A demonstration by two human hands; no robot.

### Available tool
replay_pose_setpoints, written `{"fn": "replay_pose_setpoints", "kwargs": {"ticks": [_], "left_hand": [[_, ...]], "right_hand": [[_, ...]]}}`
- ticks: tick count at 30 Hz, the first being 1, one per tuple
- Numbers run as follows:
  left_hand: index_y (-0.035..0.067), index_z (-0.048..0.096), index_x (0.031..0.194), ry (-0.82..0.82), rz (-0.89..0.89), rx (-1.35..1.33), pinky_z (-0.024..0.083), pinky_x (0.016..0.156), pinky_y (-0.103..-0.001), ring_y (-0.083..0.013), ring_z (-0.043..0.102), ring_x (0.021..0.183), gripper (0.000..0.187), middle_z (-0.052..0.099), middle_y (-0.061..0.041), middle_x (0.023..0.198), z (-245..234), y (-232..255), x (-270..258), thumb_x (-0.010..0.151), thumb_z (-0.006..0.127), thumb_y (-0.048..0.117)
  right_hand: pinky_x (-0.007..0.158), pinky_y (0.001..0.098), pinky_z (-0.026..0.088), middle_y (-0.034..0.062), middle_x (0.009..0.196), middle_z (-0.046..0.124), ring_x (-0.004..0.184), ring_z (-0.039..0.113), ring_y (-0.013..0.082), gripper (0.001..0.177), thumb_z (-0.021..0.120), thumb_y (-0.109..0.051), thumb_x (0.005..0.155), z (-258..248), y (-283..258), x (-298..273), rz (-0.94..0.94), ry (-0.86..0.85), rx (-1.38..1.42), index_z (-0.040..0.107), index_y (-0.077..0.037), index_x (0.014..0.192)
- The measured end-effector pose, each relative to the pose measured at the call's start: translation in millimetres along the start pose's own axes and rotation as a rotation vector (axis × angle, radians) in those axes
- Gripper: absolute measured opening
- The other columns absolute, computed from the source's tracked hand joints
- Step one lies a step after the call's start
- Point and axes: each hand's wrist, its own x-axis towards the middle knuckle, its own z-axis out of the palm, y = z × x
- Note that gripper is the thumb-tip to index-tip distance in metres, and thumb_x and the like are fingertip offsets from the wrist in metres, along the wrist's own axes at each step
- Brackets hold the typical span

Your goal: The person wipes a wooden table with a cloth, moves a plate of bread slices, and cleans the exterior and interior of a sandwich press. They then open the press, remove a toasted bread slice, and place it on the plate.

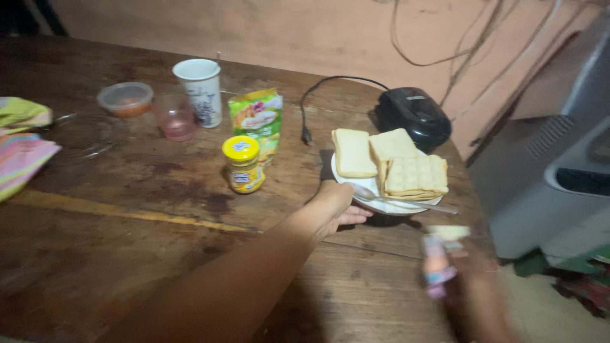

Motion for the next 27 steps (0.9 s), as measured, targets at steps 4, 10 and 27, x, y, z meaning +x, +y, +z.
{"fn": "replay_pose_setpoints", "kwargs": {"ticks": [4,10,27], "left_hand": [[-0.003,0.061,0.127,-0.024,-0.059,-0.029,0.062,0.084,-0.042,-0.0318,0.075,0.098,0.044,0.073,-0.022,0.116,12.2,-13.1,18.1,0.098,0.029,0.006],[-0.003,0.066,0.122,-0.052,-0.092,0.015,0.062,0.084,-0.042,-0.0337,0.075,0.098,0.038,0.075,-0.022,0.113,9.5,-19.6,31.9,0.098,0.039,0.01],[0.01,0.057,0.133,-0.219,-0.175,-0.581,0.053,0.095,-0.056,-0.0354,0.067,0.11,0.057,0.07,-0.018,0.119,-23.5,-52.7,-3.0,0.102,0.03,0.049]], "right_hand": [[0.064,0.0333,0.051,0.0086,0.093,0.06,0.078,0.06,0.0186,0.038,0.057,-0.031,0.104,34.5,42.7,-37.1,-0.043,-0.409,-0.46,0.067,-0.009,0.133],[0.077,0.0452,0.054,0.0245,0.109,0.067,0.094,0.064,0.0329,0.037,0.066,-0.011,0.097,61.6,35.9,-50.6,0.261,-0.436,0.158,0.065,0.009,0.128],[0.043,0.0305,0.046,0.0034,0.063,0.066,0.05,0.056,0.011,0.029,0.062,-0.028,0.097,161.4,-77.5,34.7,-0.249,-0.486,-0.863,0.076,-0.003,0.103]]}}
